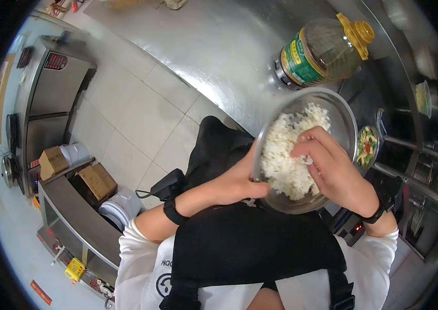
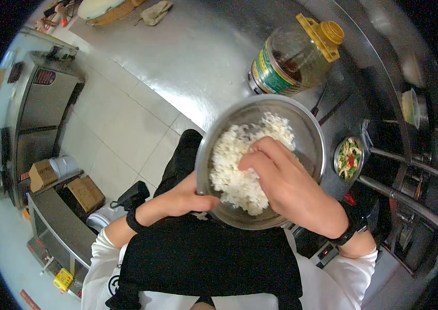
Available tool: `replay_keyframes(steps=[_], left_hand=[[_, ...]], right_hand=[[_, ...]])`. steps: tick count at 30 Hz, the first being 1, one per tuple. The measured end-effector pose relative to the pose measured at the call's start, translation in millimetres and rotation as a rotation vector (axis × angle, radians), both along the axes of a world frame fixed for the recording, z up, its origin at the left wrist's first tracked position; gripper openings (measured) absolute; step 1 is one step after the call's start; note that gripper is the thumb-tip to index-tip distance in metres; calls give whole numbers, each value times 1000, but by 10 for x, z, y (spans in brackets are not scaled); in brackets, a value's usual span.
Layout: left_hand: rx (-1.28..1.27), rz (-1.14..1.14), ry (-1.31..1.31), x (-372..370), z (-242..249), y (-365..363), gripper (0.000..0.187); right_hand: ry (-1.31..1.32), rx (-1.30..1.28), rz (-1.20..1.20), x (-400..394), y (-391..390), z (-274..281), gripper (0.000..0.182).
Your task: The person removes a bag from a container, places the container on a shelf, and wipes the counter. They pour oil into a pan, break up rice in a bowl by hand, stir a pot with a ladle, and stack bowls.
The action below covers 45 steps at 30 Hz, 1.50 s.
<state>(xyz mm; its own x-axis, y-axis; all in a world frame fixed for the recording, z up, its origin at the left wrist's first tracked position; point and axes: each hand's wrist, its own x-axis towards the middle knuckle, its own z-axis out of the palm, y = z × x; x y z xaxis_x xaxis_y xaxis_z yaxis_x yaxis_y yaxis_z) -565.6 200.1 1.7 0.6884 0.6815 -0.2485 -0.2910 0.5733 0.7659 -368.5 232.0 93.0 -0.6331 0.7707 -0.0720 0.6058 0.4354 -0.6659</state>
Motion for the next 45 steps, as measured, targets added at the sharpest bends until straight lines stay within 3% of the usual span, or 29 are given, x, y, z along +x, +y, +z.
replay_keyframes(steps=[5,8,9,10,13,15,17,19,23,24,25,26,27,28,32,34,39,41,42,43,44,45], left_hand=[[-36,-18,-42,52,1,32,73],[-76,-51,7,29,23,76,68],[-92,-26,-5,23,59,93,66],[-204,-69,-53,16,186,172,80],[-362,-24,-48,-39,347,209,74],[-365,-48,7,-97,325,189,67],[-224,-12,-15,-120,220,131,64],[-181,-30,-4,-142,235,149,61],[-266,-2,15,-214,301,109,60],[-205,8,17,-246,266,69,61],[-145,17,21,-267,236,31,63],[-157,43,24,-283,226,-6,64],[-169,65,29,-311,222,-33,65],[-200,56,54,-372,221,-47,65],[-335,76,123,-632,240,56,66],[-345,150,85,-796,166,185,64],[-444,47,130,-1449,-46,660,63],[-435,27,150,-1750,-92,964,62],[-582,-51,231,-1869,-104,1193,60],[-719,-124,312,-1953,-121,1368,59],[-648,141,88,-1933,-376,1329,59],[-537,220,69,-1910,-556,1445,62]], right_hand=[[28,71,-74,21,45,-44,35],[-78,-155,-166,-18,77,23,35],[-98,-155,-113,-24,116,123,37],[-115,-154,-60,-14,147,214,40],[-88,-208,42,141,222,394,46],[-24,-228,-3,182,255,399,46],[356,-517,-278,155,286,402,44],[449,-522,-334,147,320,404,44],[621,-956,-172,190,386,484,40],[506,-963,37,246,432,536,44],[768,-1187,279,180,427,377,47],[890,-1212,571,100,483,302,49],[682,-1694,583,44,435,371,50],[638,-1754,675,-28,440,350,50],[629,-1667,780,-299,564,158,50],[628,-1639,768,-524,674,43,50],[618,-1459,664,-1139,1076,-163,51],[578,-1227,473,-1457,1298,-223,51],[540,-1077,327,-1562,1395,-244,51],[541,-631,140,-1568,1533,-292,51],[507,-538,-119,-1758,1578,-442,41],[437,-386,-218,-1887,1641,-613,37]])
